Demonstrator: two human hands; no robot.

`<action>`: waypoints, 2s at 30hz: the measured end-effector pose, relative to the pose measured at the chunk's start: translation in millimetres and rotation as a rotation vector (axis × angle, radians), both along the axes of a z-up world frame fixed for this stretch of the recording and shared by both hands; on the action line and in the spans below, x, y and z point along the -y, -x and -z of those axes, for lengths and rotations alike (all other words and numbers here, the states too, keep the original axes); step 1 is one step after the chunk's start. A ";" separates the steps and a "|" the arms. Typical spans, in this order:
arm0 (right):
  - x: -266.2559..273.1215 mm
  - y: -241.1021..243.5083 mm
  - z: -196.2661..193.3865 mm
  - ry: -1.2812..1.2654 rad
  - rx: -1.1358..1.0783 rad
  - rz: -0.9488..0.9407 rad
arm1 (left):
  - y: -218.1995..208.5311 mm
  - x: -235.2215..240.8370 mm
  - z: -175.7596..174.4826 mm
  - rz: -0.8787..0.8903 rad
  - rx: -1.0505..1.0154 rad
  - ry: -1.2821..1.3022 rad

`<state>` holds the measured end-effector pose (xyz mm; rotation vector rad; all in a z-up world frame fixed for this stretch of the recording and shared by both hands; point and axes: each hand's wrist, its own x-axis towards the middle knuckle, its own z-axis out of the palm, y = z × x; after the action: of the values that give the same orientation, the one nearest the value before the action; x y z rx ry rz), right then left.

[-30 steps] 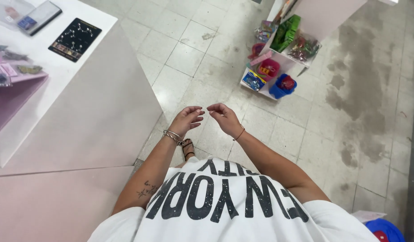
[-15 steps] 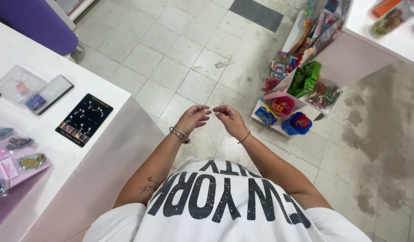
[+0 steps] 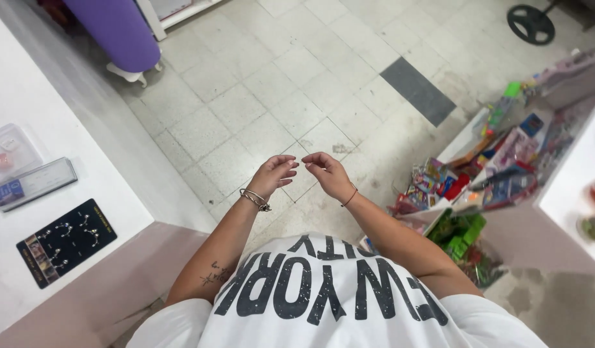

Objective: Individually wrapping small pink candles in plastic bags and tying them at a gift shop counter.

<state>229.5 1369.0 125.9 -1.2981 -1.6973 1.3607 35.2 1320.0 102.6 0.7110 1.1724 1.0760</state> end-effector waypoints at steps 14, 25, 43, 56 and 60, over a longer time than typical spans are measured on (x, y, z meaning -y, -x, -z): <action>-150.2 135.2 8.8 0.038 0.024 -0.425 | 96.8 -82.0 8.9 -0.422 0.006 0.019; -283.4 266.4 -5.4 0.020 -0.011 -0.522 | 228.8 -223.1 -13.7 -0.515 -0.043 -0.053; -453.5 501.4 -10.0 0.072 -0.109 -0.936 | 396.3 -326.0 -38.9 -0.893 -0.061 -0.028; -479.9 659.9 -18.9 0.141 -0.170 -1.296 | 470.0 -332.8 -49.7 -1.271 -0.074 -0.016; -454.6 710.1 -31.9 0.122 -0.211 -1.416 | 499.4 -308.6 -71.8 -1.366 -0.144 -0.033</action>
<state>-480.7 1823.6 157.9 0.2612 -2.4416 2.1846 -464.1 1628.7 174.5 -0.1199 1.7999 2.1658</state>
